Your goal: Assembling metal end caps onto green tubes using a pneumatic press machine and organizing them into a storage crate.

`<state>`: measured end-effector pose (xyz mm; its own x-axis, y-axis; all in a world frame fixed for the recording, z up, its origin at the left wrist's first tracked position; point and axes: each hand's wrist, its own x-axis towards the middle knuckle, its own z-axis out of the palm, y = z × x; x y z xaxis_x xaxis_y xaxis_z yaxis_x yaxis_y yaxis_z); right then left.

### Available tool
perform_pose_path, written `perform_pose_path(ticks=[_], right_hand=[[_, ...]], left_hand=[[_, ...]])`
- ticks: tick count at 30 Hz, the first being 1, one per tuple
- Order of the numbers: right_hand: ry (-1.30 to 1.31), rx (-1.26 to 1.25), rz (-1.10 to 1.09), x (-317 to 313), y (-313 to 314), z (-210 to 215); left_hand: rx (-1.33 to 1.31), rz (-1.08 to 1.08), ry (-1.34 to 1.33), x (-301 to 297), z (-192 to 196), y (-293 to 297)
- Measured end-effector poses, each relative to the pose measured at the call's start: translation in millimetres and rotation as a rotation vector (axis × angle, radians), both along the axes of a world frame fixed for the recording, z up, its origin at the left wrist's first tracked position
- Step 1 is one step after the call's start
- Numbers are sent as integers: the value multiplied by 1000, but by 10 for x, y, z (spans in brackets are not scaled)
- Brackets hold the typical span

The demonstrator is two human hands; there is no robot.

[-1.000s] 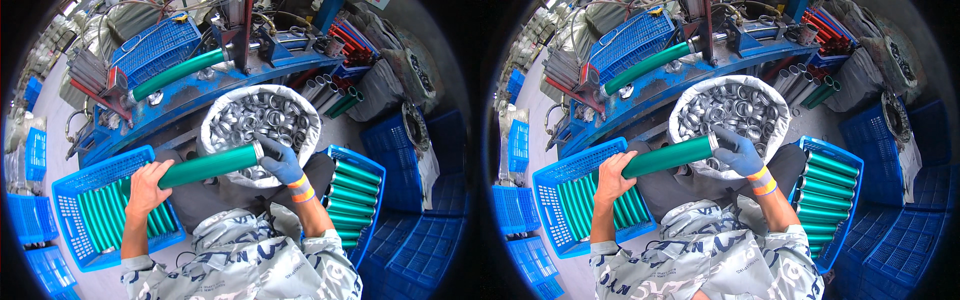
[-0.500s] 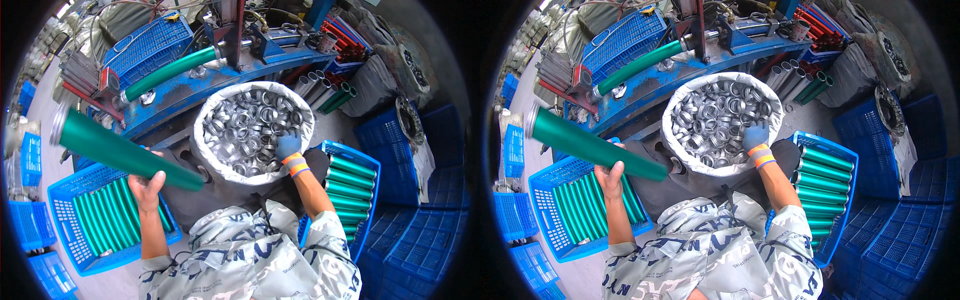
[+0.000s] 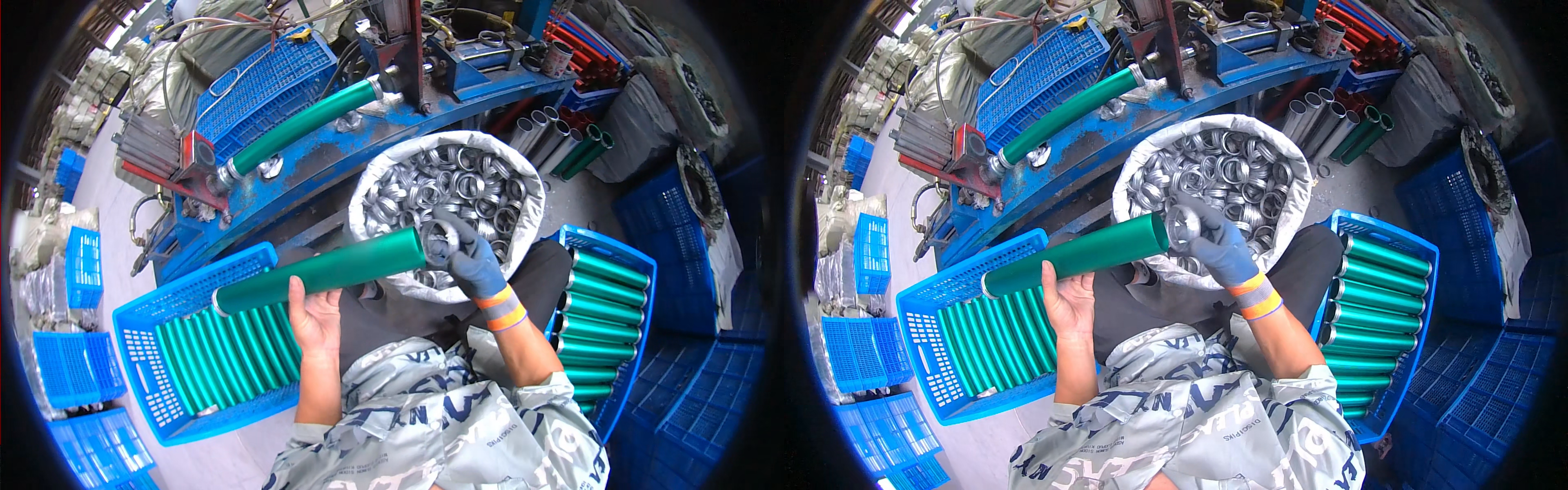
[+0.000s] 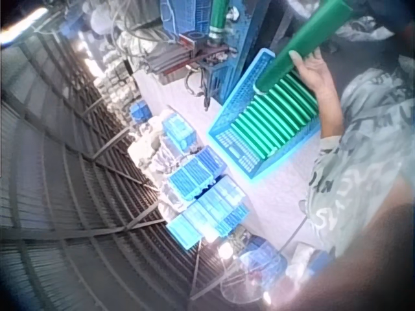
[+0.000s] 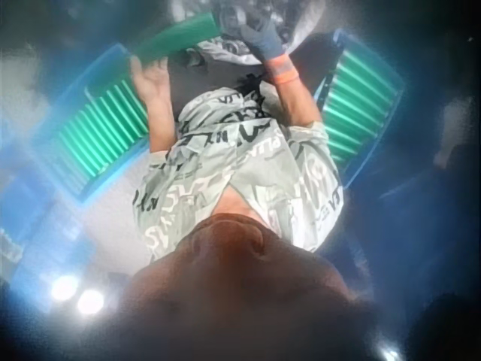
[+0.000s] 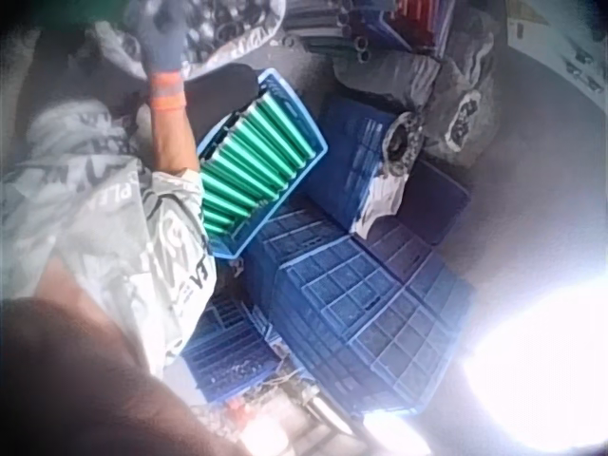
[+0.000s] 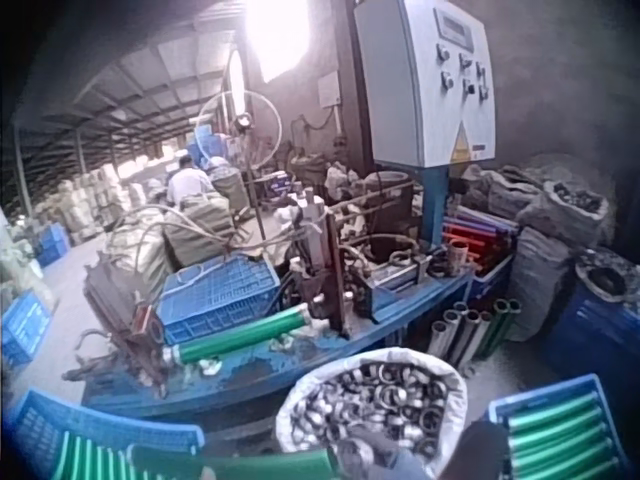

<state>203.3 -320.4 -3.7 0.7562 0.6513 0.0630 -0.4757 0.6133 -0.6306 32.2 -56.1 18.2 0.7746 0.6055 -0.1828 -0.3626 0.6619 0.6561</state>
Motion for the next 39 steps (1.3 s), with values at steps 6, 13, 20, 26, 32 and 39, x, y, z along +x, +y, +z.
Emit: perform_pose_path(ticks=[6, 13, 20, 26, 32, 39], right_hand=[[-190, -316, 4, -61, 97, 205], [-236, -446, -7, -21, 190, 204], [-172, -577, 7, 161, 256, 178], [-233, -262, -8, 217, 133, -62], [-356, -360, -82, 120, 234, 353], [-337, -313, -219, -33, 399, 359]], left_hand=[[70, 53, 41, -100, -27, 7], [125, 89, 53, -115, -44, 80], [202, 70, 51, 15, -164, 62], [-87, 7, -17, 91, -265, 97], [2, 14, 14, 58, -273, 175], [-17, -28, -17, 92, -160, 110]])
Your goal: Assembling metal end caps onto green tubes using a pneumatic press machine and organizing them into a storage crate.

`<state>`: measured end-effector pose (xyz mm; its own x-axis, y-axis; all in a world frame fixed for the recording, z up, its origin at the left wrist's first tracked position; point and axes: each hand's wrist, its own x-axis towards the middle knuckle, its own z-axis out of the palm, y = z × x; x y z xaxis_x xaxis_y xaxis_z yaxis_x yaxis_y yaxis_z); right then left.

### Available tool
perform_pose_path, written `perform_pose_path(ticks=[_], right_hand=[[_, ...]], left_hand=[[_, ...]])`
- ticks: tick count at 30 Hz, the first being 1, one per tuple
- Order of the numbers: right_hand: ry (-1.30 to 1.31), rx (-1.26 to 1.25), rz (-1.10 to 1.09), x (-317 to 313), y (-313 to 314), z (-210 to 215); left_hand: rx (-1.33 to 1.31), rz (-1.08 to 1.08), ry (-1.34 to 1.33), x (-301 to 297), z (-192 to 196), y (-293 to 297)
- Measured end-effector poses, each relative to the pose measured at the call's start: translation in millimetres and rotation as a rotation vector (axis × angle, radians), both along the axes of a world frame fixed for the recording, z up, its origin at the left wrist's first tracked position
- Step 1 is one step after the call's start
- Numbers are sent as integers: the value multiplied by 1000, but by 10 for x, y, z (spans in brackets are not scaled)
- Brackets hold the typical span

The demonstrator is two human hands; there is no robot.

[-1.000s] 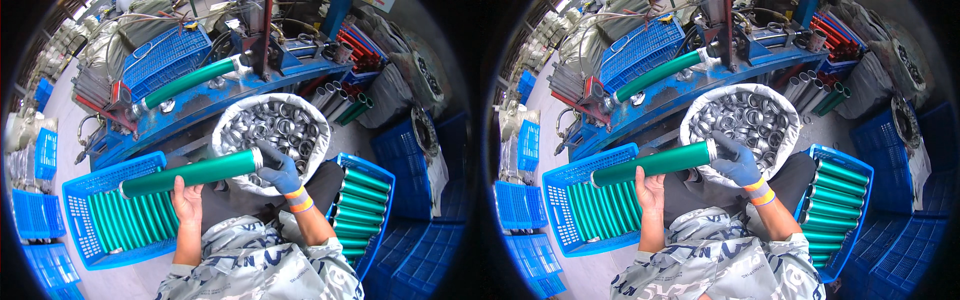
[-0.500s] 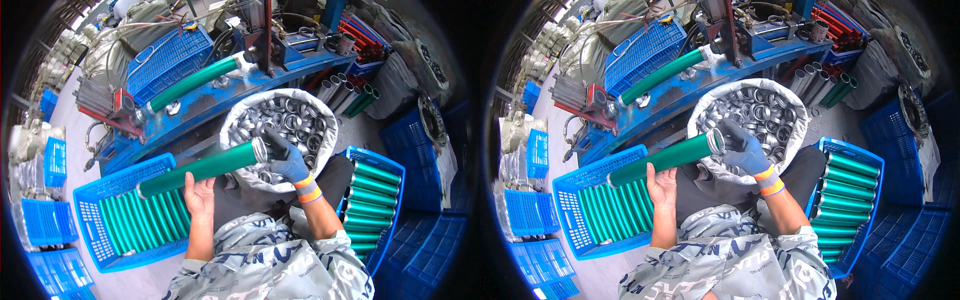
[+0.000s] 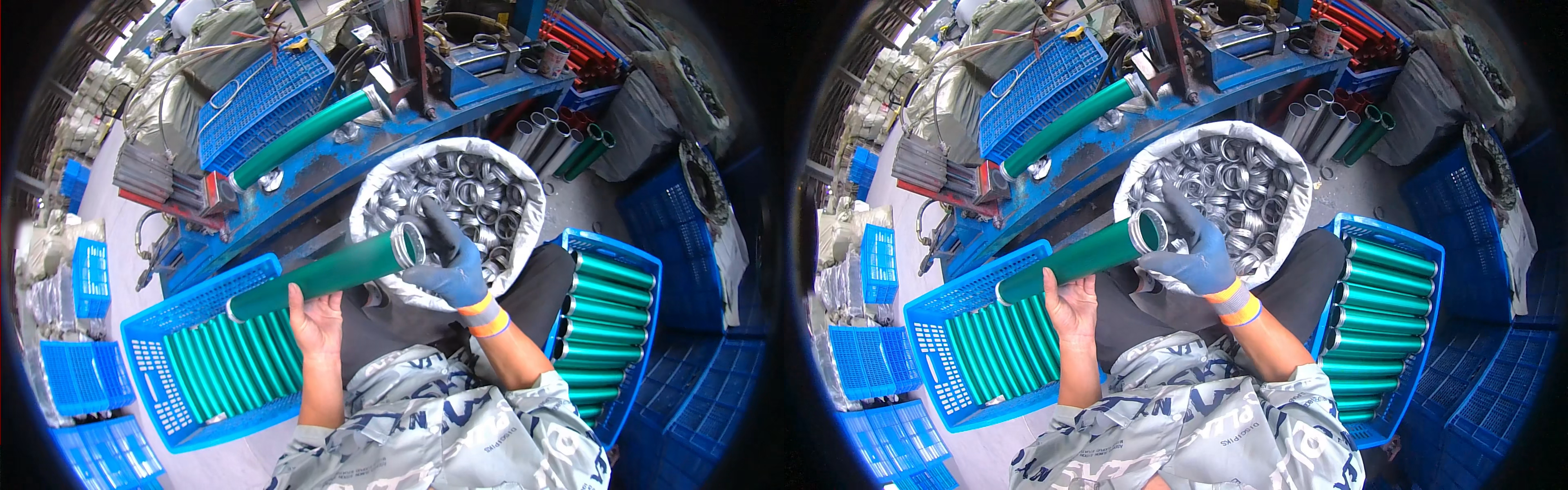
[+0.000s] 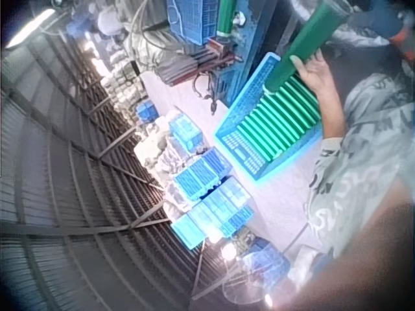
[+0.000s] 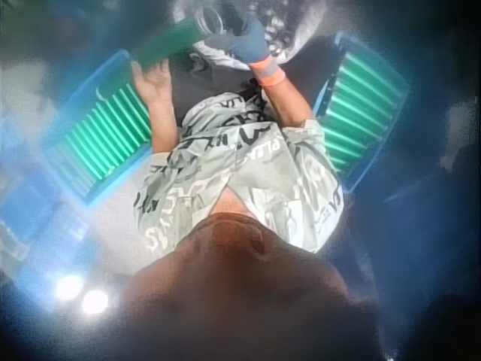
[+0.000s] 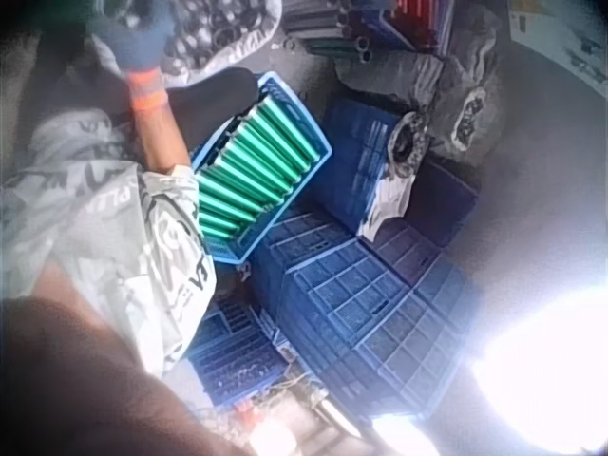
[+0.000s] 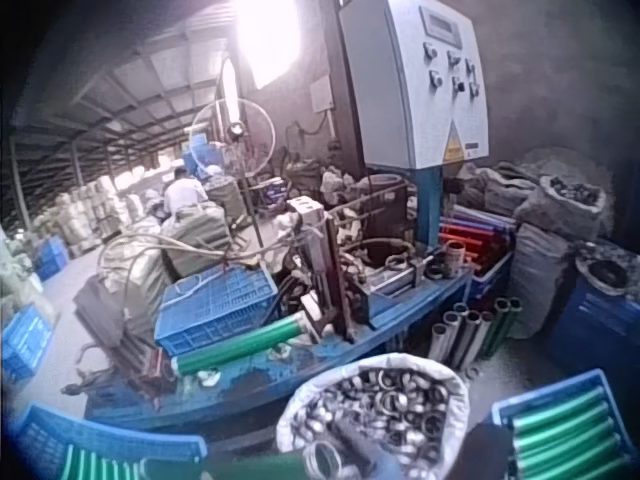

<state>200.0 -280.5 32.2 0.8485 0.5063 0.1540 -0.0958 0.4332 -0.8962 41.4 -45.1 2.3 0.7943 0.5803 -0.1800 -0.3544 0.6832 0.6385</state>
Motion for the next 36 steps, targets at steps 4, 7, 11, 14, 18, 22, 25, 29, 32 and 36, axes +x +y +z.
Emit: perform_pose_path(ticks=[4, 7, 11, 14, 18, 22, 25, 29, 32, 36], right_hand=[[69, 137, -64, -105, 121, 58], [326, 385, -44, -129, 200, 104], [172, 276, -259, -258, 235, 135], [46, 265, -334, -317, 174, 134], [243, 441, -492, 89, -253, 103], [-88, -205, -80, 147, -428, -7], [68, -121, 326, -3, -256, 227], [361, 233, 236, -265, -67, -176], [552, 635, 340, -310, 1, -361], [875, 1094, 463, -336, 6, -8]], left_hand=[[-110, 12, 9, 10, 93, -106], [-111, 26, 4, -9, 143, -142], [-100, 26, 25, -31, 227, -207], [-80, 34, 3, -44, 310, -285], [-136, 242, 34, -156, 288, 32], [-17, 120, -87, -348, 306, 137], [-56, 26, -143, -324, 365, -90], [-123, 14, -181, -264, 432, -209], [-133, 24, -225, -347, 402, -79], [-169, 95, -213, -495, 270, 107]])
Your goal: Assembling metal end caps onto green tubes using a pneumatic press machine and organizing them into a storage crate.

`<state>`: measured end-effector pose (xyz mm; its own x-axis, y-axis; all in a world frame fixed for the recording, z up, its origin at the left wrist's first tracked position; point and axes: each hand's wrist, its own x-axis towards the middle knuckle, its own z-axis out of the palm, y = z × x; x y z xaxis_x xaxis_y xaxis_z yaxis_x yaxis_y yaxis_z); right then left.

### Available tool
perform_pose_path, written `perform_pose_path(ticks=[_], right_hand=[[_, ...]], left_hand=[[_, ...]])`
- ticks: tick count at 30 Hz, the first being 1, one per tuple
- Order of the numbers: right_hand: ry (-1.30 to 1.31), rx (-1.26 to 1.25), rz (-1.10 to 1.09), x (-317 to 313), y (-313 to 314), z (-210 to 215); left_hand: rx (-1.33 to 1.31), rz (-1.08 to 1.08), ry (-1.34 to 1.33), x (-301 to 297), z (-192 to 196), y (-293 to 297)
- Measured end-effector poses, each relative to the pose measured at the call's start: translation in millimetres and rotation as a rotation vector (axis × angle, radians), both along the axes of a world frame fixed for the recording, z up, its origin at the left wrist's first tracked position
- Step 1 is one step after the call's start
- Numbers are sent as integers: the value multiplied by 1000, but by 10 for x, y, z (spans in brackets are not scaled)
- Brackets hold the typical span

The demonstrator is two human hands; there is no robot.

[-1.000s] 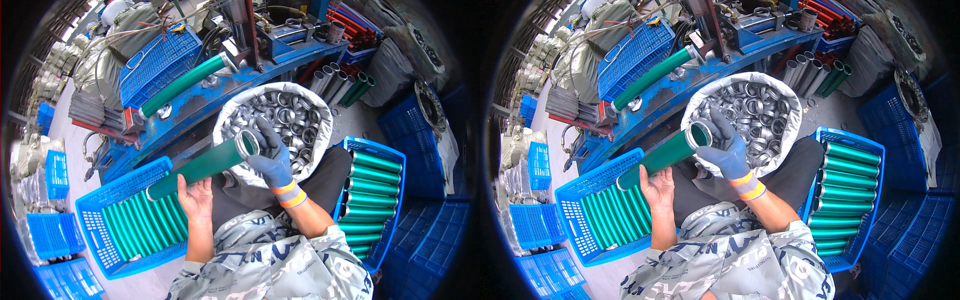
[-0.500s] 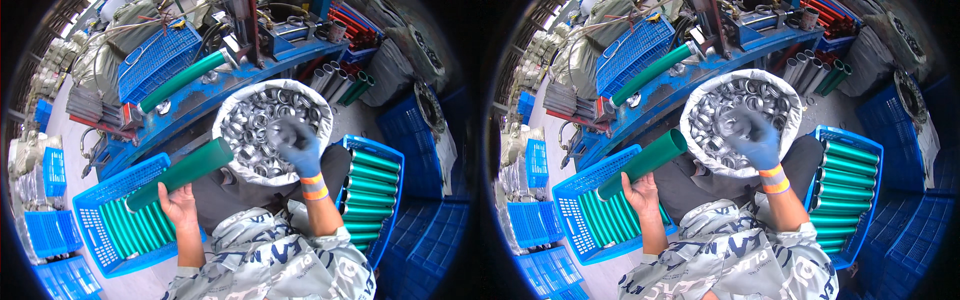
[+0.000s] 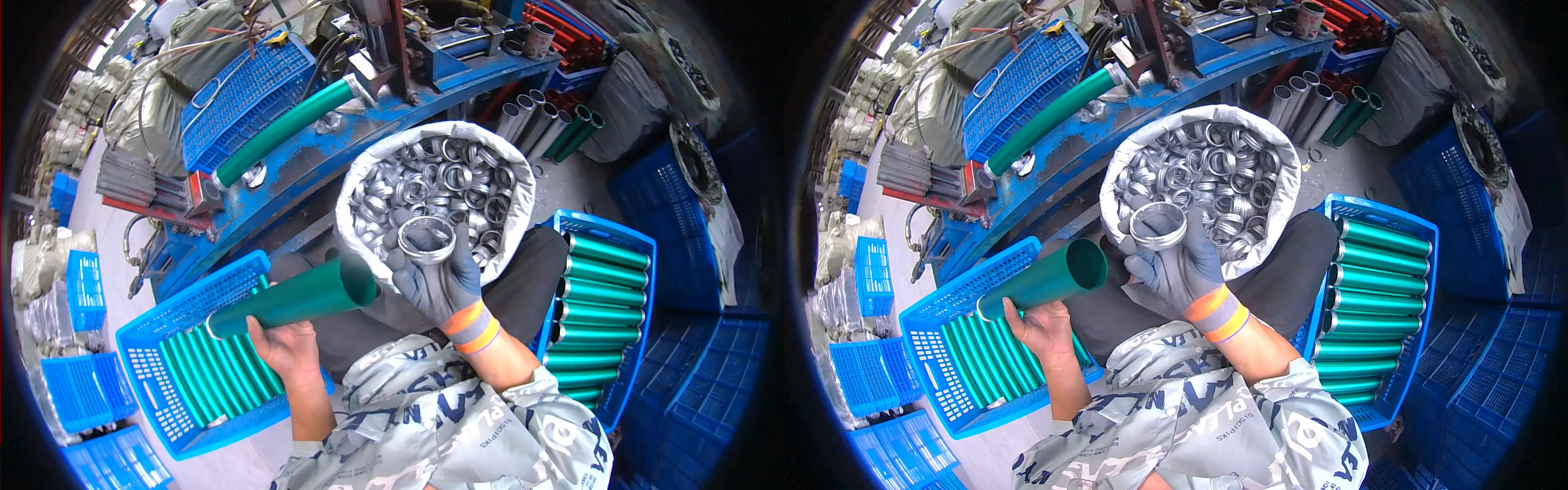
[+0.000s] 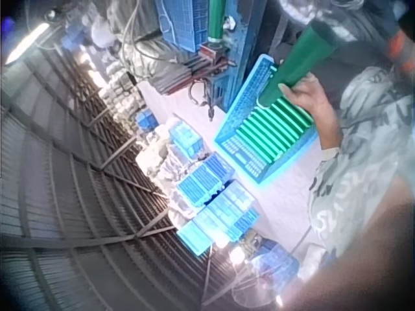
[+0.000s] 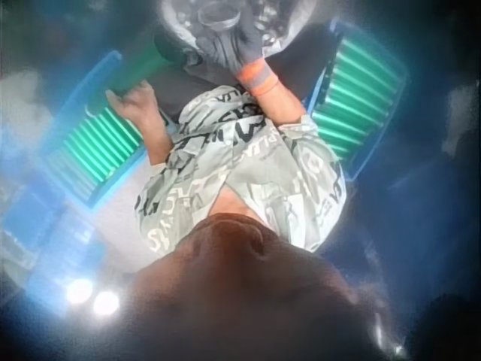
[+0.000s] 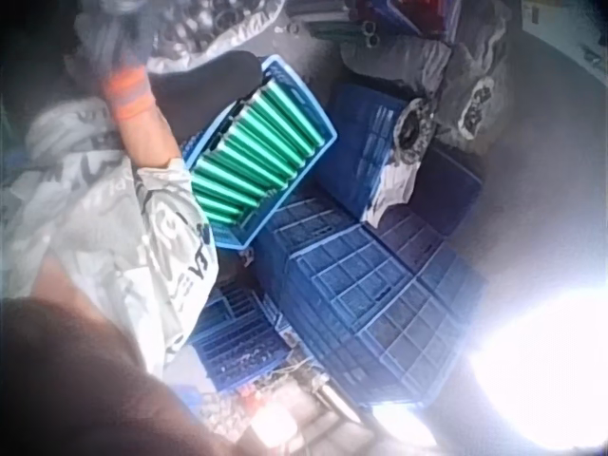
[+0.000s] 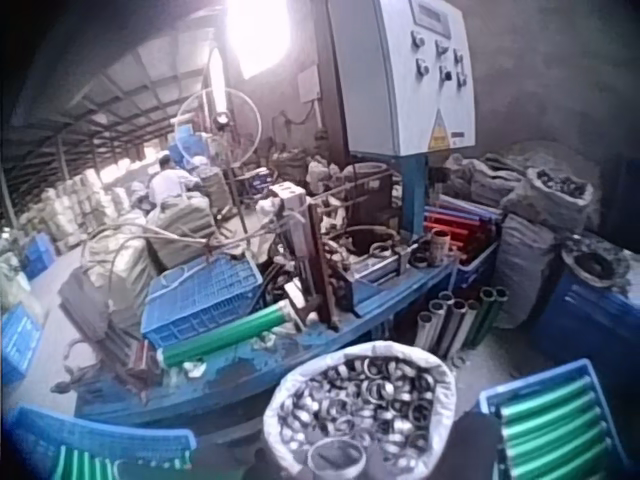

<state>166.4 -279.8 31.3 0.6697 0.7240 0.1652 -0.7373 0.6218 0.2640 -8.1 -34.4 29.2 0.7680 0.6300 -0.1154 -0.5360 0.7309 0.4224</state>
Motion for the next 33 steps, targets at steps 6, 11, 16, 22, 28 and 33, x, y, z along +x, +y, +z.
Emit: perform_pose_path(ticks=[6, 11, 16, 22, 28, 33], right_hand=[[46, 81, 60, 25, -85, 167], [-36, -109, 23, 48, -83, 283], [-68, -146, -27, 54, -38, 217], [-21, -24, 18, 86, -87, 179], [25, -727, -262, 318, -341, -461], [160, -1265, -416, 1108, -1541, -1600]], left_hand=[[12, 52, 93, 27, -57, -29], [36, 60, 108, 36, -64, -40], [51, 69, 120, 35, -97, -40], [34, 37, 94, 59, -167, -17], [90, 93, 140, 33, -170, -58], [134, 11, 147, 78, -293, -48]])
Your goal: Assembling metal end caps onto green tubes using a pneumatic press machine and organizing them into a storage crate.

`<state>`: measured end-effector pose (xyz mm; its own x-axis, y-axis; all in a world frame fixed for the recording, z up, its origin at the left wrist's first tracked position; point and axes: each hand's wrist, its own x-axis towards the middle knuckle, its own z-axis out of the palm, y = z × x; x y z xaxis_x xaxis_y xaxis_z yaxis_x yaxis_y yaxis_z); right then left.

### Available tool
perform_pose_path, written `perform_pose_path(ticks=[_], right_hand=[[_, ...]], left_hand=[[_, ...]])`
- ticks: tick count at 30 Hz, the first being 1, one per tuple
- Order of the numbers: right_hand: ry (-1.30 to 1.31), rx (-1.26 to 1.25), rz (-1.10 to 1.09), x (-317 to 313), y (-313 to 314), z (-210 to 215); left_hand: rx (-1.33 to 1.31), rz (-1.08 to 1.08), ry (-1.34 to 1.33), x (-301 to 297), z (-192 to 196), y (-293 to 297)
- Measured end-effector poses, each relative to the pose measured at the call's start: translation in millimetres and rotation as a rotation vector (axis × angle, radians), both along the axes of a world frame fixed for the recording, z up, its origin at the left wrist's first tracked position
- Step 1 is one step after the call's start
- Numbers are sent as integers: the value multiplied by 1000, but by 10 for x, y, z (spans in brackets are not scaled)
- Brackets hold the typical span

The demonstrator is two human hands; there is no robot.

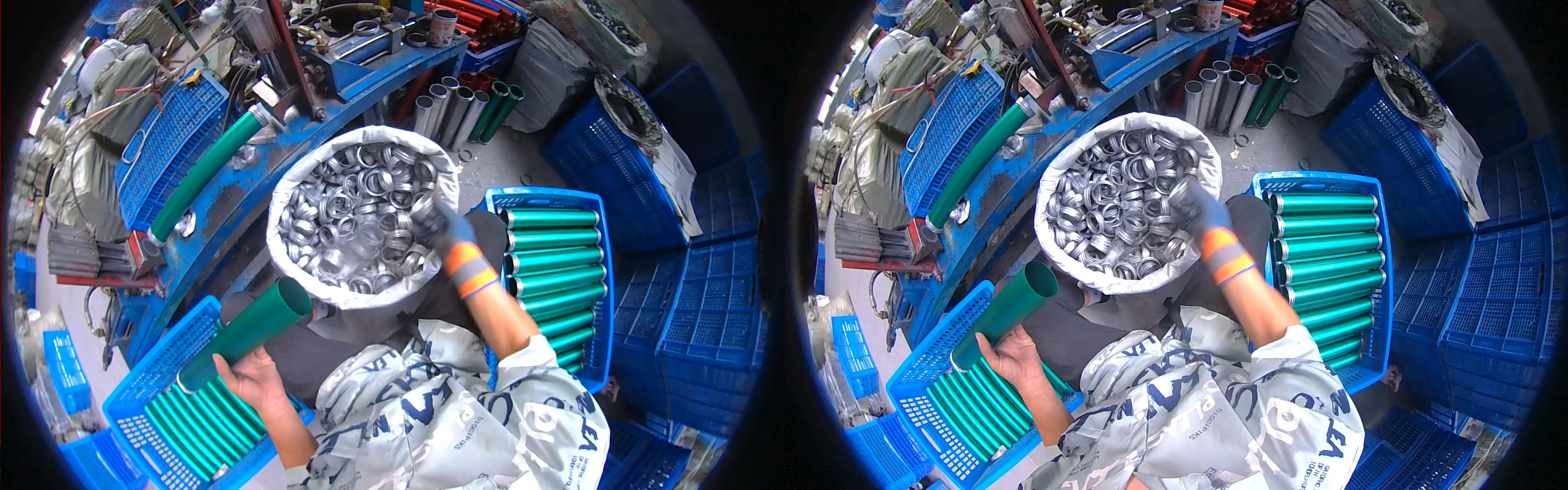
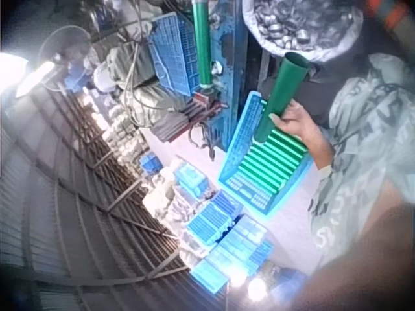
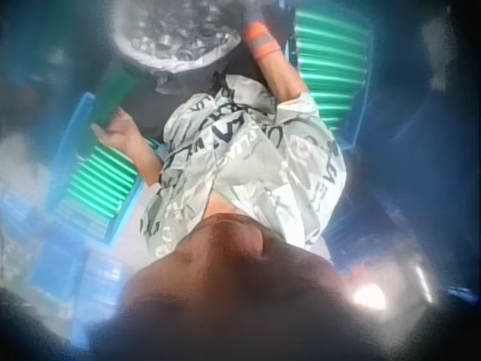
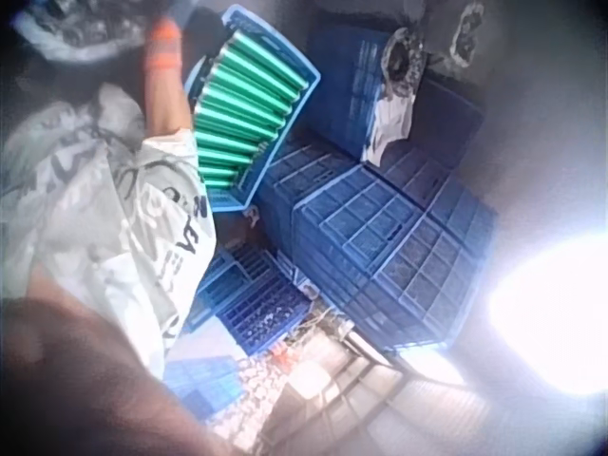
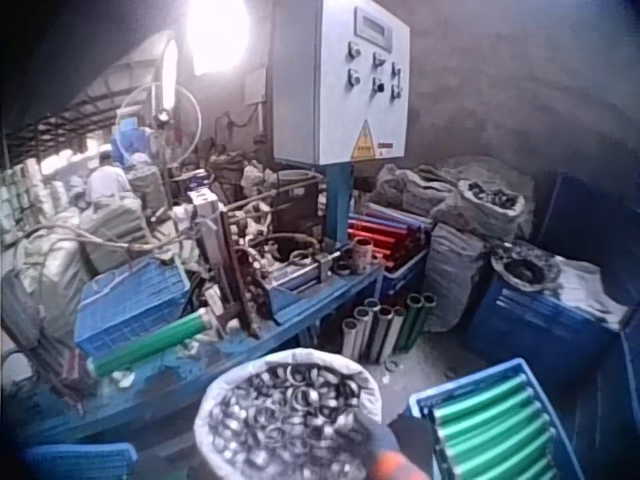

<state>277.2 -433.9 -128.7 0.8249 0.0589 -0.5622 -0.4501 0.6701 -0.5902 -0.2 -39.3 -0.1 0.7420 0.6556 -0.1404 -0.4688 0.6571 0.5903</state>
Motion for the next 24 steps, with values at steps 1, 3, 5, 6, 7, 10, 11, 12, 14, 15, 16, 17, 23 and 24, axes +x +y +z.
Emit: perform_pose_path(ticks=[1, 3, 5, 6, 7, 10, 11, 12, 14, 15, 16, 17, 23, 24], right_hand=[[-73, -70, -62, 216, -177, 40], [-78, -135, -86, 642, -596, 108], [-6, -152, -67, 920, -806, 191], [-6, -158, -73, 963, -847, 135], [-71, -141, -76, 974, -867, 89], [-35, -33, -186, 932, -972, -159], [-61, -81, -219, 842, -755, -154], [-86, -130, -253, 773, -598, -117], [-170, -252, -245, 687, -447, -28], [-261, -379, -247, 642, -367, 18], [-393, -544, -136, 576, -234, 183], [-520, -687, -84, 553, -175, 152], [-1054, -1584, 589, 201, 372, 295], [-1125, -1641, 659, 133, 491, 255]], left_hand=[[1, -6, -2, 18, -8, -24], [-15, -30, -15, 28, -11, -82], [-32, -54, -30, 58, -7, -95], [-41, -64, -42, 49, -3, -105], [-47, -71, -42, 24, 14, -110], [-3, -60, -16, 99, 59, -168], [-15, -33, -12, 18, 29, -77], [-26, -8, -8, -55, -22, -20], [-7, -8, -11, -55, -87, -41], [6, -19, -20, -42, -94, -22], [12, 4, -15, -60, -98, 14], [-7, -32, -13, -1, -101, -14], [-17, 3, 37, 4, -99, -27], [8, -5, 41, -15, -101, -26]])
